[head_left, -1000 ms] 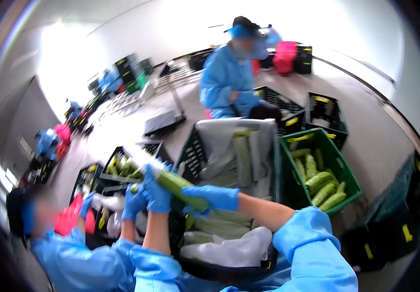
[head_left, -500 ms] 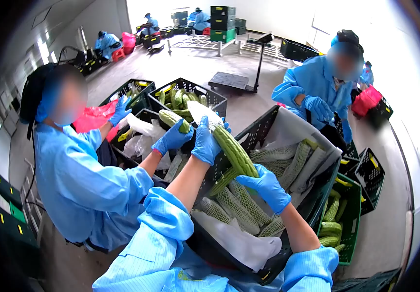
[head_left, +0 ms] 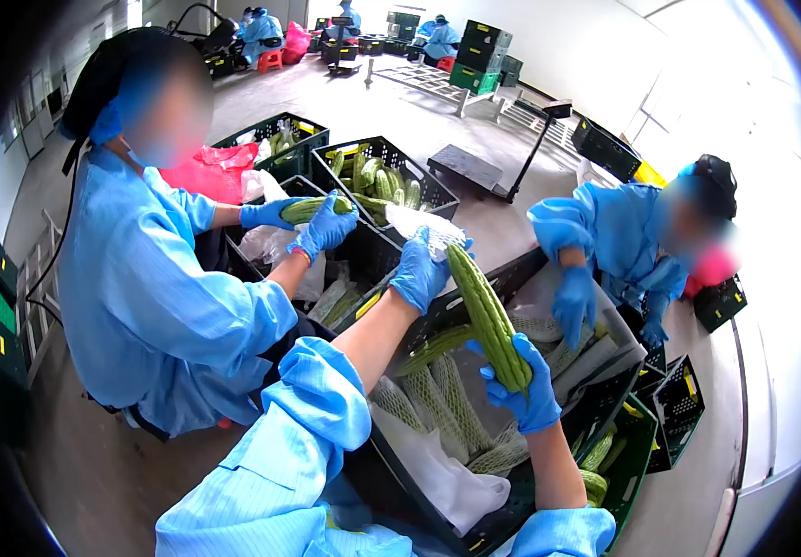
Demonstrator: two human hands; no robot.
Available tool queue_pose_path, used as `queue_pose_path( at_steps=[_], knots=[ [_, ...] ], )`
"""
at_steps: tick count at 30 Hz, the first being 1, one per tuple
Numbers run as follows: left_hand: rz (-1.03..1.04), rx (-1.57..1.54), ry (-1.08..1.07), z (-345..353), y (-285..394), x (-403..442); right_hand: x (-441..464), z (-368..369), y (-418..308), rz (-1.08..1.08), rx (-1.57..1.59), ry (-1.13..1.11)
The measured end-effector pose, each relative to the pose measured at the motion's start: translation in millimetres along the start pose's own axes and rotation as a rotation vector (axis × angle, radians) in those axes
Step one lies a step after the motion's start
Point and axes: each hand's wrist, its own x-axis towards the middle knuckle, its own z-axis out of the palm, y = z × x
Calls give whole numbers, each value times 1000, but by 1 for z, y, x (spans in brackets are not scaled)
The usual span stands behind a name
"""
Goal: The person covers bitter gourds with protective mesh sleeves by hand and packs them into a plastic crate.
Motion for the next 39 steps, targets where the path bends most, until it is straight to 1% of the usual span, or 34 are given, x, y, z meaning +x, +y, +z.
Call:
queue_pose_path(
  at_steps=[5,8,11,14,15,18,19,22,24,27,29,31,37,39],
  knots=[
    [51,51,-48,12,-4,-11,3,-7,3,13,91,-23],
    [45,50,-51,18,-4,-14,1,-8,4,23,21,-16],
    [54,19,-69,17,-4,-11,-1,20,6,-76,-337,155],
    [79,77,-7,27,-3,-21,6,19,15,-107,-709,303],
    [60,74,2,27,-2,-23,11,18,24,-230,-694,340],
    [73,125,-7,25,-1,-23,13,16,34,-537,-820,283],
    [67,103,-11,25,-2,-22,19,5,35,-637,-925,287],
    [46,78,-38,25,-3,-22,10,9,25,-820,-1586,484],
    [53,101,-63,26,-4,-23,6,17,21,-873,-1692,536],
    [31,66,-29,33,-5,-27,4,15,17,-970,-1849,579],
    [70,62,-74,20,-8,-15,4,12,14,-1017,-1904,610],
    [127,53,-98,23,-7,-15,3,11,8,-1024,-1959,622],
    [6,261,-65,28,-7,-17,2,8,0,-1053,-2059,599],
    [-3,364,-3,30,-9,-20,1,10,-1,-1045,-2105,613]
  ],
)
